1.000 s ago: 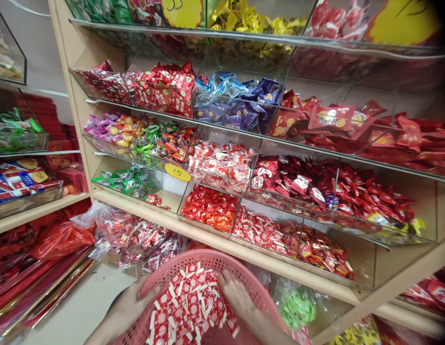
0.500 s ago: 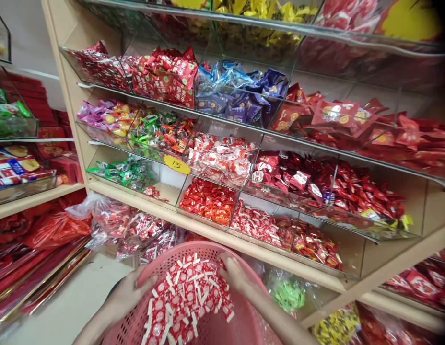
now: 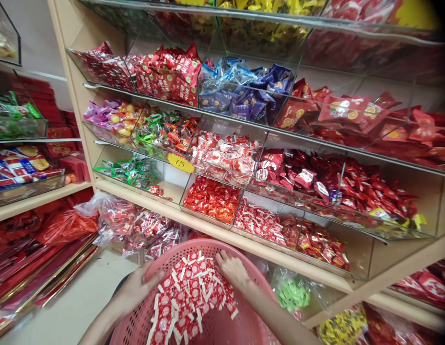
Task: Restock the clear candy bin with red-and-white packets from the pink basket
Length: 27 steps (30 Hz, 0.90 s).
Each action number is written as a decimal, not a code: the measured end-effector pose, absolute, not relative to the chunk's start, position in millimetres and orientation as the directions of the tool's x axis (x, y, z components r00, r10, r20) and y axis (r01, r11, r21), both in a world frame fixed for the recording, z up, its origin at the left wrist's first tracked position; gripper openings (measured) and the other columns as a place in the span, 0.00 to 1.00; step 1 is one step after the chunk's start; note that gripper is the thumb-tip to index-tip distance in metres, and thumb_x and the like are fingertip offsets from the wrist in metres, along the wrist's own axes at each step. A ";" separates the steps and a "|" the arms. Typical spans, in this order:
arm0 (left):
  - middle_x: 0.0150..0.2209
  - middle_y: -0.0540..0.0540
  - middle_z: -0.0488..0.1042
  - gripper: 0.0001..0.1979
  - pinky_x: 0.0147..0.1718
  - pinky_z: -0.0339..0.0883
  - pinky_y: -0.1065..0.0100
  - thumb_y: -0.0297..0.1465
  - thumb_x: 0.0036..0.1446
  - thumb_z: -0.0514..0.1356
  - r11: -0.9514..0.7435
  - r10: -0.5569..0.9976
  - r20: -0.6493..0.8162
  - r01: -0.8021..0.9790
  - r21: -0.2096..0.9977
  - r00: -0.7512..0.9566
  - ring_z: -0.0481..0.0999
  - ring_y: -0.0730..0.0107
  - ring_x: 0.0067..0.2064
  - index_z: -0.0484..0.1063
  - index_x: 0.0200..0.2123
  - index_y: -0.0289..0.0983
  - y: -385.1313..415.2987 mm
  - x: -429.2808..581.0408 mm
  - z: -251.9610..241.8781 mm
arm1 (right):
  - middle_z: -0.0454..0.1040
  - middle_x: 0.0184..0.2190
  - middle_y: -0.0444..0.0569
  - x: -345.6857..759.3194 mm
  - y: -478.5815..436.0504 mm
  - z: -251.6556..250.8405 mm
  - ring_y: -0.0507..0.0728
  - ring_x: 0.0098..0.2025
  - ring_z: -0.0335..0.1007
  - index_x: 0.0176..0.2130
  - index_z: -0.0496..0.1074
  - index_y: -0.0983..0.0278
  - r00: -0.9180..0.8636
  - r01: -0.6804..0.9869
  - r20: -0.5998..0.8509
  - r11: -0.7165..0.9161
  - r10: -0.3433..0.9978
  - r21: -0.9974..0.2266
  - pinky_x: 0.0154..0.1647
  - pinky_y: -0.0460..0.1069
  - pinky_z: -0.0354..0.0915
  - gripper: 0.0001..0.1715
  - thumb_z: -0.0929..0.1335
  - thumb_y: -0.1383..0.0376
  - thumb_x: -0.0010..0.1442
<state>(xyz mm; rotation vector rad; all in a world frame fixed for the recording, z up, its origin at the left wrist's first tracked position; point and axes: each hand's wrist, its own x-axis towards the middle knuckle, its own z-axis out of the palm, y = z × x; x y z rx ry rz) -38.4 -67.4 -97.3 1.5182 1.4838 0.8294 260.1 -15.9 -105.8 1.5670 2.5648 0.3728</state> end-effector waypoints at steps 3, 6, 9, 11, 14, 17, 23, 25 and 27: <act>0.45 0.41 0.70 0.33 0.48 0.60 0.64 0.49 0.50 0.54 0.049 0.988 -0.108 0.442 0.896 0.111 0.69 0.58 0.47 0.63 0.50 0.30 -67.8 -39.9 -100.4 | 0.71 0.38 0.53 265.9 -16.8 -105.9 0.58 0.35 0.73 0.42 0.62 0.64 -0.421 0.887 0.009 0.410 0.907 0.211 0.28 0.49 0.66 0.08 0.59 0.64 0.62; 0.45 0.41 0.70 0.32 0.49 0.60 0.64 0.50 0.50 0.54 0.032 0.987 -0.097 0.439 0.898 0.125 0.68 0.58 0.48 0.62 0.50 0.30 -68.2 -40.6 -100.5 | 0.72 0.39 0.54 270.8 -16.8 -108.1 0.58 0.35 0.73 0.42 0.62 0.64 -0.403 0.897 -0.015 0.399 0.915 0.190 0.30 0.49 0.66 0.09 0.58 0.70 0.61; 0.47 0.41 0.68 0.32 0.50 0.58 0.65 0.50 0.50 0.54 0.033 0.987 -0.101 0.454 0.891 0.126 0.67 0.59 0.50 0.62 0.50 0.31 -68.3 -40.9 -98.9 | 0.71 0.41 0.55 272.0 -18.3 -110.9 0.58 0.36 0.72 0.43 0.61 0.64 -0.402 0.890 -0.026 0.398 0.915 0.223 0.30 0.49 0.66 0.15 0.57 0.76 0.58; 0.48 0.42 0.68 0.31 0.51 0.56 0.67 0.49 0.51 0.53 0.034 0.986 -0.104 0.458 0.888 0.129 0.66 0.61 0.51 0.62 0.50 0.31 -68.3 -41.2 -98.4 | 0.70 0.42 0.55 271.2 -20.7 -111.9 0.58 0.39 0.72 0.44 0.61 0.64 -0.419 0.879 -0.029 0.413 0.908 0.238 0.31 0.48 0.66 0.18 0.57 0.79 0.56; 0.48 0.42 0.68 0.29 0.50 0.56 0.69 0.49 0.52 0.52 0.024 0.986 -0.095 0.450 0.893 0.136 0.67 0.64 0.50 0.62 0.48 0.31 -68.8 -41.7 -98.3 | 0.70 0.41 0.54 270.1 -25.6 -110.6 0.58 0.41 0.70 0.44 0.61 0.63 -0.446 0.867 -0.043 0.443 0.894 0.226 0.32 0.48 0.65 0.19 0.58 0.80 0.55; 0.47 0.43 0.68 0.28 0.49 0.57 0.68 0.49 0.52 0.52 0.021 0.986 -0.092 0.449 0.893 0.138 0.67 0.65 0.49 0.63 0.46 0.31 -70.3 -42.0 -98.0 | 0.69 0.41 0.54 272.0 -29.8 -105.9 0.59 0.39 0.70 0.44 0.62 0.63 -0.440 0.879 -0.053 0.442 0.897 0.180 0.31 0.50 0.65 0.13 0.57 0.74 0.59; 0.46 0.44 0.68 0.29 0.49 0.57 0.68 0.49 0.52 0.53 0.031 0.985 -0.102 0.441 0.897 0.138 0.68 0.65 0.47 0.63 0.47 0.32 -70.8 -42.0 -97.9 | 0.69 0.40 0.51 283.5 -29.4 -98.6 0.55 0.40 0.67 0.42 0.63 0.65 -0.363 0.908 0.061 0.368 0.930 -0.202 0.39 0.48 0.63 0.10 0.61 0.70 0.57; 0.47 0.44 0.68 0.28 0.49 0.57 0.69 0.49 0.52 0.53 0.023 0.985 -0.094 0.434 0.901 0.144 0.67 0.65 0.48 0.63 0.47 0.32 -70.5 -42.0 -98.6 | 0.68 0.41 0.51 285.4 -27.8 -96.9 0.55 0.43 0.66 0.42 0.63 0.64 -0.392 0.873 0.055 0.390 0.918 -0.293 0.43 0.48 0.62 0.14 0.62 0.72 0.53; 0.47 0.44 0.68 0.28 0.49 0.57 0.70 0.49 0.52 0.52 0.021 0.986 -0.091 0.434 0.901 0.142 0.67 0.65 0.48 0.63 0.47 0.32 -70.4 -42.1 -99.5 | 0.67 0.43 0.51 284.4 -26.2 -94.1 0.55 0.45 0.64 0.42 0.64 0.64 -0.444 0.844 0.044 0.434 0.895 -0.315 0.45 0.49 0.61 0.16 0.62 0.73 0.52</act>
